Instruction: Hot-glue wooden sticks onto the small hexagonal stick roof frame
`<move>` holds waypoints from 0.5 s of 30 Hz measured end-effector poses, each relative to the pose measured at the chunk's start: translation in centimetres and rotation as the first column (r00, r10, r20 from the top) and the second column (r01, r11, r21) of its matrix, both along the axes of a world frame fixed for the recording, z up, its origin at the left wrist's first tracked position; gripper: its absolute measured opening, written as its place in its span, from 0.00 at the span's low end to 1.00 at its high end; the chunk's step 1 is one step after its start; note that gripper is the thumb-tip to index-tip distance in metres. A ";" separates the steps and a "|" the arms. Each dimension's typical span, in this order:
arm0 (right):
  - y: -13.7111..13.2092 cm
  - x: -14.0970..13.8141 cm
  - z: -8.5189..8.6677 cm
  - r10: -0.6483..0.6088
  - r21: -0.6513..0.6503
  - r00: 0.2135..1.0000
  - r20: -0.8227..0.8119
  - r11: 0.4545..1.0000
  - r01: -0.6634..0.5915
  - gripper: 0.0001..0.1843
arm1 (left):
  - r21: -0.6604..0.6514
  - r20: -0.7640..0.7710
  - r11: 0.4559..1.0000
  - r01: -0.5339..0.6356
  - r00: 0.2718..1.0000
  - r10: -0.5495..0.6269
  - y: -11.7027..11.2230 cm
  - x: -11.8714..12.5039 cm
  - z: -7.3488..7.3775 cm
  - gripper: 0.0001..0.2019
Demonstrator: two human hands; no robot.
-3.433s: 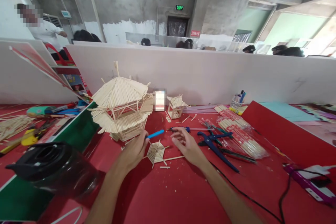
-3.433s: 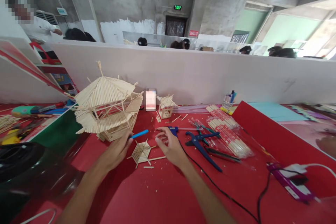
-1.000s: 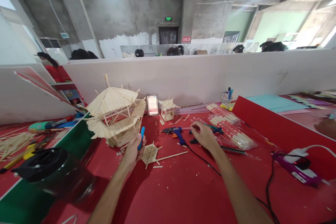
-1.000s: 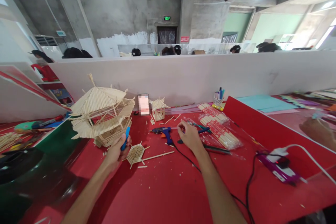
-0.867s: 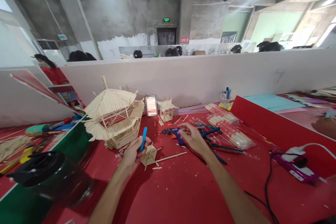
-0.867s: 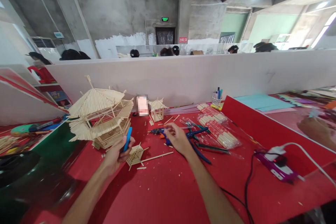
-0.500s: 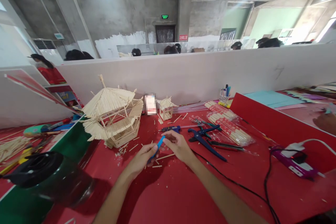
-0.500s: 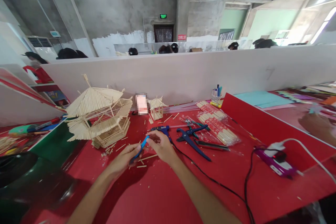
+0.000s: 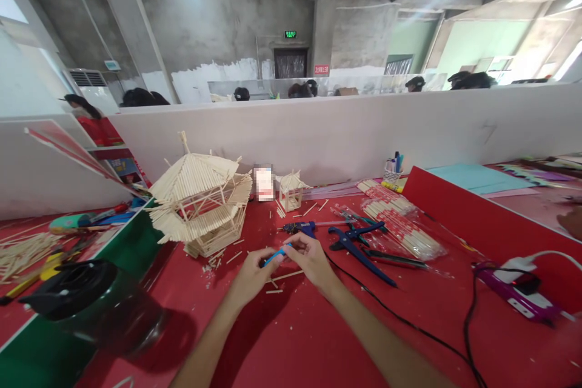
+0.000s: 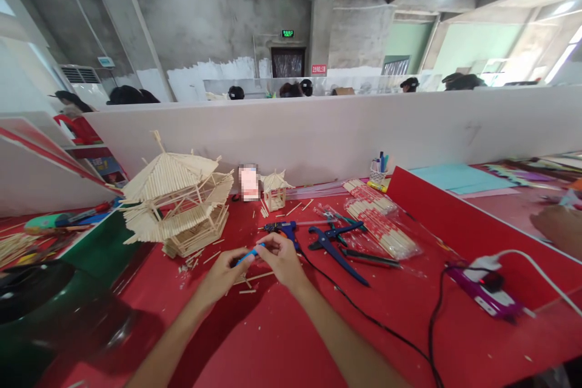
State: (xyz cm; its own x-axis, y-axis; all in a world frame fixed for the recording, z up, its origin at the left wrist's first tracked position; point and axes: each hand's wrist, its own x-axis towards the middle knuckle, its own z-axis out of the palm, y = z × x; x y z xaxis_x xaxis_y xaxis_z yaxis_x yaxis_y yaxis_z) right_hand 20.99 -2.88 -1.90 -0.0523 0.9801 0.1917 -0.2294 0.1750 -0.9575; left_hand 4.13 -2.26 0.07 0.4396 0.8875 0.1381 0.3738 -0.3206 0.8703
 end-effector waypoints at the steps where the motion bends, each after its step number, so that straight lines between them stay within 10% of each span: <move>1: 0.0 -0.1 -0.2 -0.012 -0.002 1.000 0.002 1.000 0.012 0.19 | 0.057 -0.047 0.998 -0.038 0.998 0.041 -0.2 0.0 0.1 0.21; 15: 1.0 3.2 0.5 -0.132 0.148 0.934 0.331 0.985 0.087 0.14 | 0.382 -0.528 0.915 -0.129 0.782 0.331 0.0 -2.7 2.2 0.17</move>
